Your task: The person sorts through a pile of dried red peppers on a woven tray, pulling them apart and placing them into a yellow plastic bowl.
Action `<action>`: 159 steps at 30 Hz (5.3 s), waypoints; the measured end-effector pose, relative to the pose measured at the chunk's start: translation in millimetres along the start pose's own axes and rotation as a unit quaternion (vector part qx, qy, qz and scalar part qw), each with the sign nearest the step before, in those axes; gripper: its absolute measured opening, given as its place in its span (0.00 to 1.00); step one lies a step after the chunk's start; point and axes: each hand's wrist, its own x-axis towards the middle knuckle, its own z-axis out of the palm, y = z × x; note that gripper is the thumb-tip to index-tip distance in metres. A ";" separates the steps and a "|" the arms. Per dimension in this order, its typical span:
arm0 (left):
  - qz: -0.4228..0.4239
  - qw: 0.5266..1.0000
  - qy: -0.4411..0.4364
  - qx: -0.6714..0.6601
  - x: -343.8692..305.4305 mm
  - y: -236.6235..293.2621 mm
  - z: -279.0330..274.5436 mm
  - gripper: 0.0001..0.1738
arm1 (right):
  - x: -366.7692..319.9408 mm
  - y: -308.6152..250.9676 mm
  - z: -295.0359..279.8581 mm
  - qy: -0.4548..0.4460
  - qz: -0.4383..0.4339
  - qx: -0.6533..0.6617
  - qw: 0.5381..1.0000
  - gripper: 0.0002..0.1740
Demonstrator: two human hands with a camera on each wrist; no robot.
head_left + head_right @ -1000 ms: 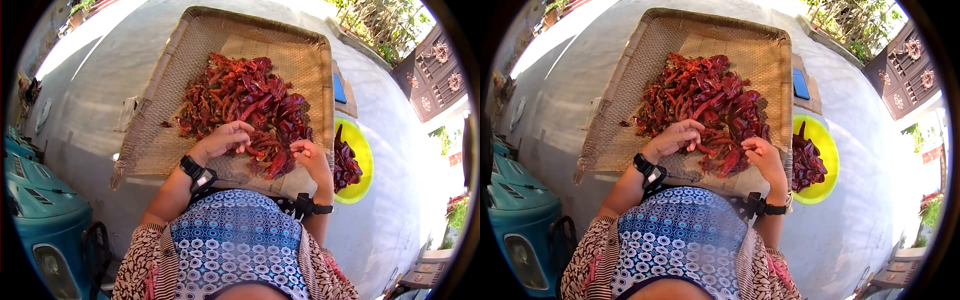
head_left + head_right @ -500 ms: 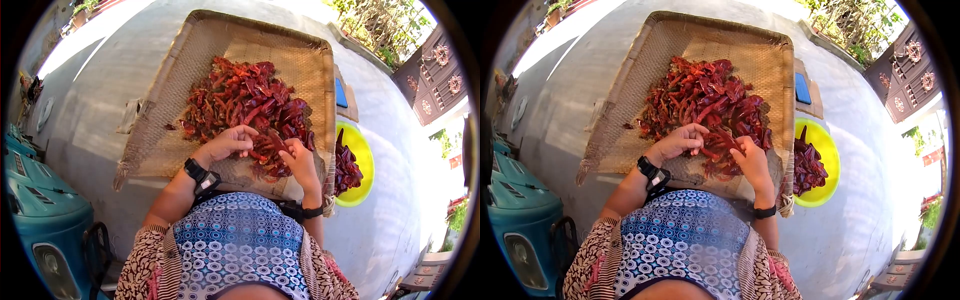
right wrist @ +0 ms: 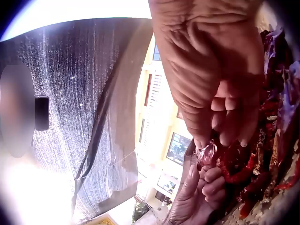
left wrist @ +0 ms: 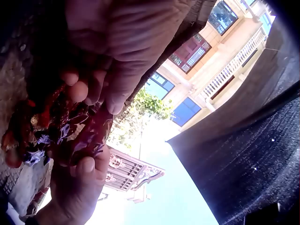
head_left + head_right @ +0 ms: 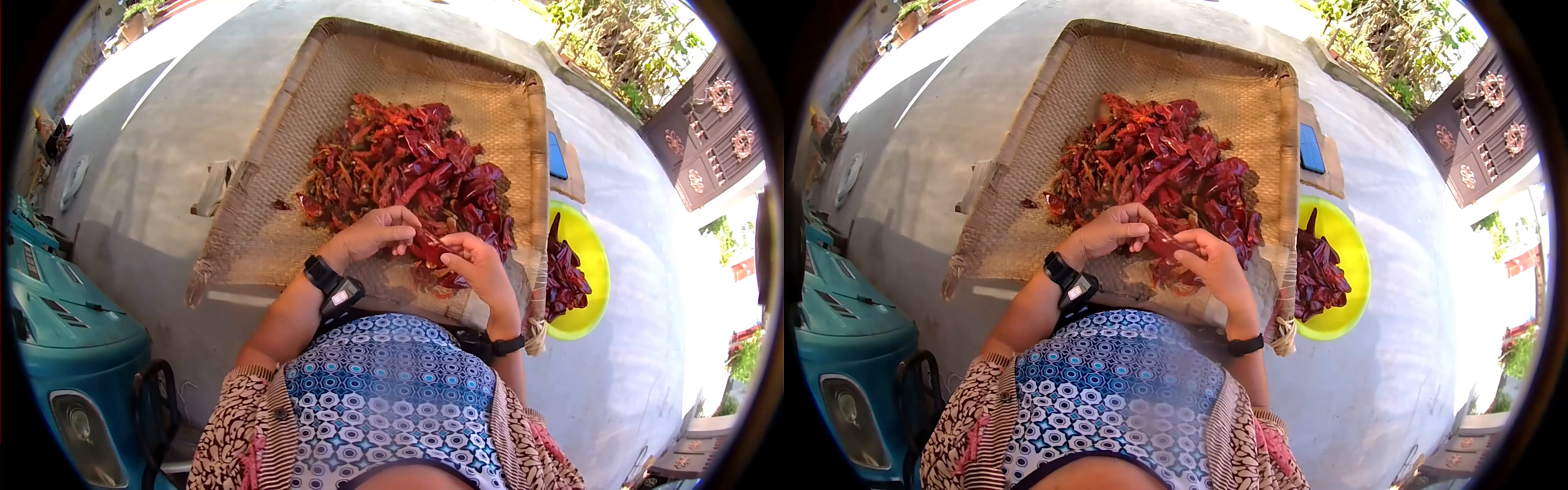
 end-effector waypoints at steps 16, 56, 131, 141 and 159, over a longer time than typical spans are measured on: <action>-0.016 0.999 0.003 -0.038 -0.5 -0.5 -0.7 0.11 | -38.5 23.0 -44.5 0.101 0.005 -0.257 0.961 0.15; -0.016 0.999 -0.011 0.042 -1.7 -2.4 1.7 0.14 | 2.6 3.4 4.6 0.026 -0.047 0.191 0.980 0.14; -0.011 1.000 -0.016 0.001 -2.1 1.2 0.6 0.17 | -36.5 20.2 -67.3 0.322 -0.040 0.189 0.927 0.17; -0.008 1.000 -0.017 -0.002 -2.3 1.6 1.8 0.18 | -23.5 52.6 -61.6 0.281 -0.021 -0.212 0.936 0.10; -0.039 0.998 -0.039 -0.043 -2.3 -4.8 -7.5 0.13 | 27.7 4.0 21.2 0.018 -0.011 0.015 1.000 0.10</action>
